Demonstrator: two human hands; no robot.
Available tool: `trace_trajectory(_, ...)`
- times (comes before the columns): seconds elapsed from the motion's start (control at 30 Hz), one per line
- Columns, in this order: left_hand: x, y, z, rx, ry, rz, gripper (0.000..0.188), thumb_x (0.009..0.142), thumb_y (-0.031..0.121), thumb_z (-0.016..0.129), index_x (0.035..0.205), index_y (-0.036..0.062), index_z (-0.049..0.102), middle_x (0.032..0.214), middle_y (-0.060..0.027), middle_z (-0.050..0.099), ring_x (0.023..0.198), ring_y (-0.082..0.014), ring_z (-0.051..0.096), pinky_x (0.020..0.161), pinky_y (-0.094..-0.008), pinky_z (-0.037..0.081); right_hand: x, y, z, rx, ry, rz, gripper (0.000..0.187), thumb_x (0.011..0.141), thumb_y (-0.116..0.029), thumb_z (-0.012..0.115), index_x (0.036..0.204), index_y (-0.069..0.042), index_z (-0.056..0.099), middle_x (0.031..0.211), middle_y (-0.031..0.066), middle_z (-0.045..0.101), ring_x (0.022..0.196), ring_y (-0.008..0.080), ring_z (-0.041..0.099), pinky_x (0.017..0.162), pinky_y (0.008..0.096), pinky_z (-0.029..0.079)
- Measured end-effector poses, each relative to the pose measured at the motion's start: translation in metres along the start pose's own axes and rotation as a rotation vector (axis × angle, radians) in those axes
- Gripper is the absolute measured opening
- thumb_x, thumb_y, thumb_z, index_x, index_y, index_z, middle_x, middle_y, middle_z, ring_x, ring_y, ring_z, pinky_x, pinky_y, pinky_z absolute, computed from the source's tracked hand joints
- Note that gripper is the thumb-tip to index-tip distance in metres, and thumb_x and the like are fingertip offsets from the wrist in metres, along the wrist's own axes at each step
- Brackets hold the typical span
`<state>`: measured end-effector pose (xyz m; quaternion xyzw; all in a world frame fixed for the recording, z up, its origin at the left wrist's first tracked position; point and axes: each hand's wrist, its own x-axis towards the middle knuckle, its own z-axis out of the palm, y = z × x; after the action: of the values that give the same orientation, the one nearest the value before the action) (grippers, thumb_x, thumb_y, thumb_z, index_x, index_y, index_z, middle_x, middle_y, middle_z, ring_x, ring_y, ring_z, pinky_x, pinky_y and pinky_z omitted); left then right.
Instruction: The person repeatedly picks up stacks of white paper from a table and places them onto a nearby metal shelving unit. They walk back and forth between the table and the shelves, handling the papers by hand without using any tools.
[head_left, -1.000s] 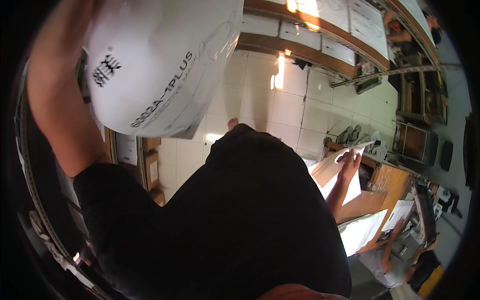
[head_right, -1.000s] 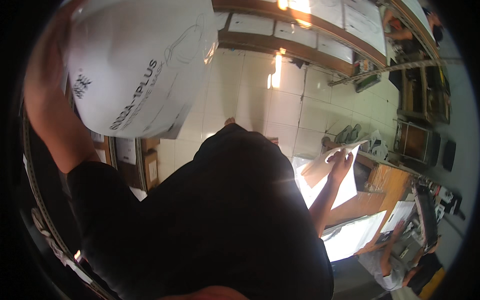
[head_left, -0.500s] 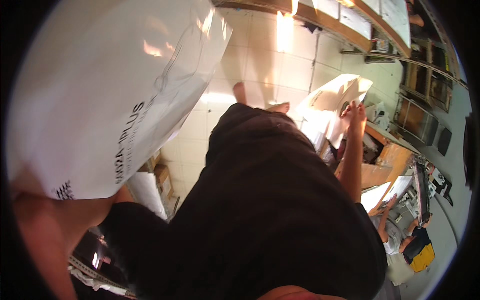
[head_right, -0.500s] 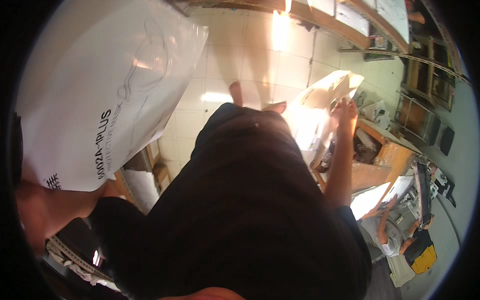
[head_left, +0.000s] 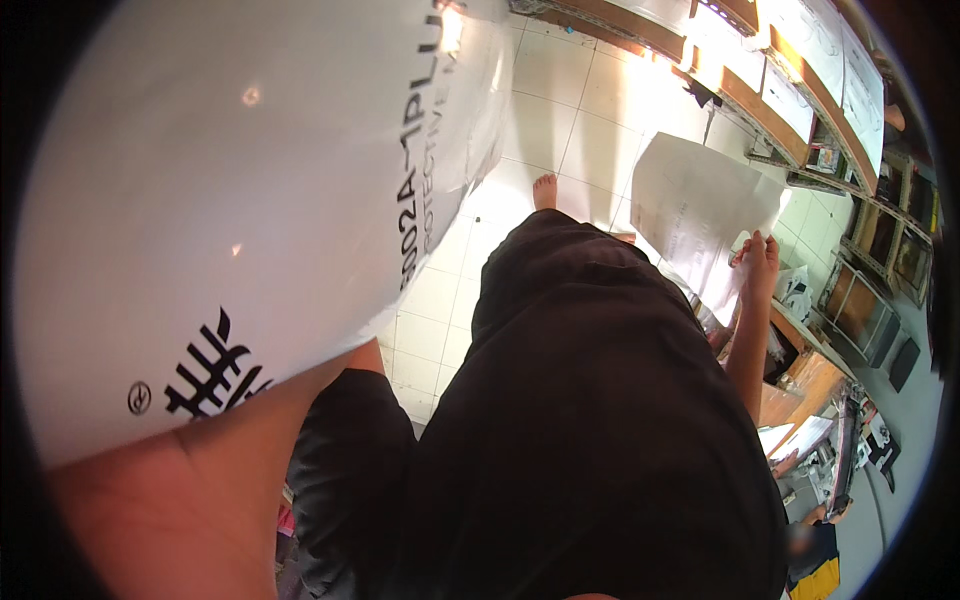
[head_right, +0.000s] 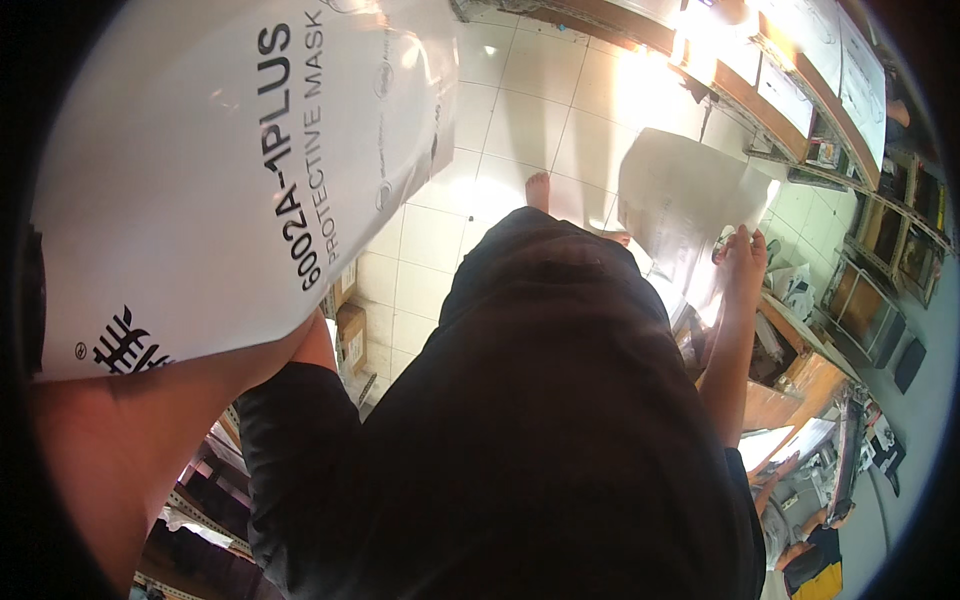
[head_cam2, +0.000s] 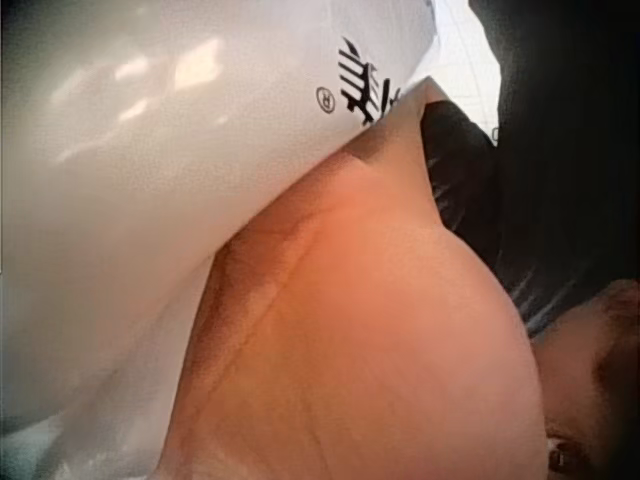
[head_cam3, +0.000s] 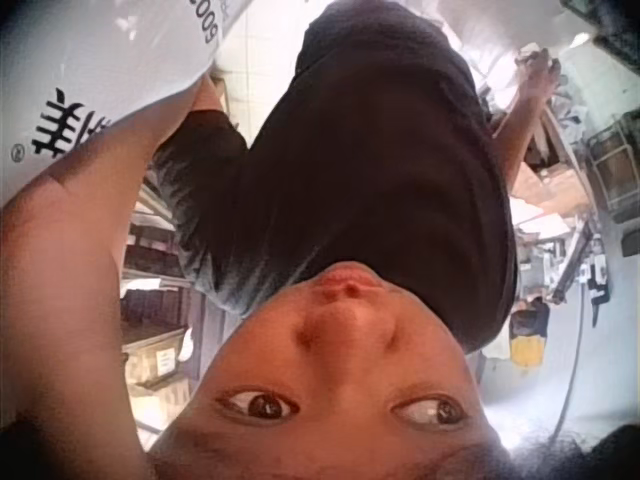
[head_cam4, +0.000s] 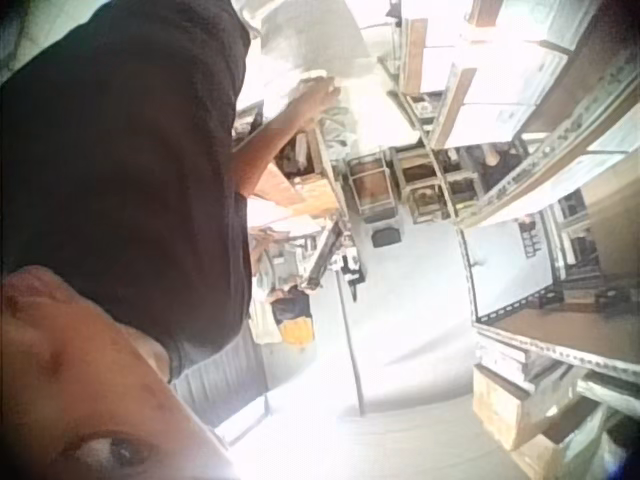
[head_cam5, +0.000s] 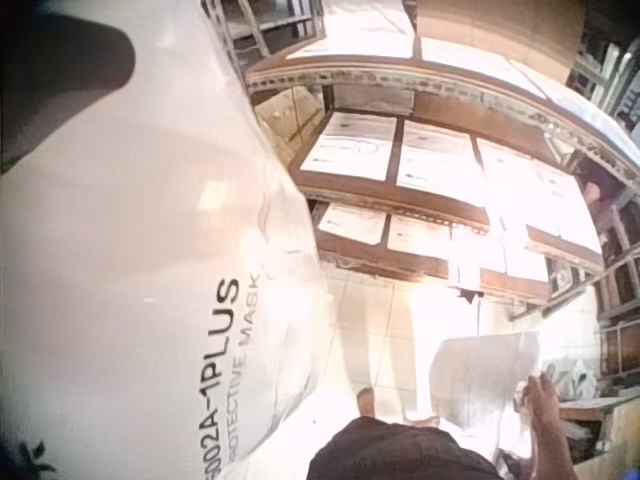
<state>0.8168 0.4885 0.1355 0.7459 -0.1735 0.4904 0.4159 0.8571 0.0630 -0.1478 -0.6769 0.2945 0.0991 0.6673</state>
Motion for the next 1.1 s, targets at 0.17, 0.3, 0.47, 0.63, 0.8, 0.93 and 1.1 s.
trace_trajectory(0.17,-0.001,-0.004,0.000,0.020,0.039,-0.001,0.034,0.082,0.012,0.064,0.110,-0.0076,0.059,0.099,-0.0136,0.063,0.088,-0.0163,0.061,0.080,-0.0257,0.046,0.003,0.001,0.006,-0.103,0.040,-0.012,0.032,0.092,-0.017,0.054,0.117,0.000,0.041,0.066,0.0030,0.050,0.051,0.0106,0.048,0.045,0.0241,0.041)
trace_trajectory(0.3,0.000,-0.002,0.000,0.032,0.048,-0.011,0.034,0.082,0.012,0.065,0.109,-0.0081,0.059,0.098,-0.0140,0.064,0.087,-0.0163,0.062,0.080,-0.0255,0.046,0.000,-0.005,0.006,-0.032,-0.018,-0.047,0.026,0.092,-0.018,0.055,0.110,-0.002,0.044,0.066,0.0025,0.049,0.051,0.0102,0.048,0.045,0.0246,0.041)
trace_trajectory(0.47,0.004,-0.006,0.001,0.022,0.063,-0.004,0.034,0.081,0.011,0.066,0.108,-0.0087,0.059,0.096,-0.0144,0.064,0.087,-0.0163,0.062,0.080,-0.0252,0.046,-0.009,0.004,-0.002,-0.020,0.070,-0.036,0.022,0.092,-0.016,0.054,0.109,-0.004,0.045,0.064,0.0010,0.048,0.051,0.0092,0.047,0.045,0.0239,0.040)
trace_trajectory(0.63,0.020,-0.010,-0.002,0.097,0.084,-0.077,0.034,0.081,0.011,0.067,0.107,-0.0093,0.059,0.094,-0.0149,0.065,0.086,-0.0164,0.062,0.079,-0.0250,0.046,-0.005,0.004,0.005,-0.113,0.054,-0.073,0.029,0.093,-0.022,0.052,0.112,-0.001,0.045,0.063,0.0002,0.047,0.055,0.0085,0.047,0.049,0.0221,0.039)
trace_trajectory(0.8,0.054,-0.024,-0.020,0.168,0.056,-0.363,0.033,0.081,0.010,0.067,0.106,-0.0099,0.060,0.093,-0.0154,0.065,0.085,-0.0164,0.063,0.079,-0.0247,0.047,0.003,0.020,-0.009,0.023,0.050,-0.093,0.032,0.091,-0.021,0.056,0.112,-0.004,0.040,0.068,0.0027,0.049,0.054,0.0114,0.048,0.049,0.0256,0.041)
trace_trajectory(0.93,0.093,-0.026,-0.034,0.148,-0.084,-0.776,0.036,0.080,0.014,0.069,0.108,-0.0076,0.060,0.095,-0.0130,0.066,0.086,-0.0154,0.062,0.079,-0.0239,0.046,0.012,0.020,0.005,0.086,0.077,-0.073,0.022,0.089,-0.022,0.060,0.101,-0.008,0.046,0.067,0.0031,0.050,0.052,0.0130,0.050,0.046,0.0274,0.041)
trace_trajectory(1.1,0.172,-0.062,-0.125,0.324,-0.593,-0.616,0.036,0.081,0.014,0.068,0.113,-0.0012,0.060,0.098,-0.0128,0.065,0.087,-0.0157,0.062,0.083,-0.0257,0.046,0.008,0.009,0.019,-0.053,-0.029,-0.147,0.023,0.091,-0.020,0.055,0.103,-0.002,0.046,0.066,0.0029,0.050,0.052,0.0113,0.049,0.047,0.0273,0.041)
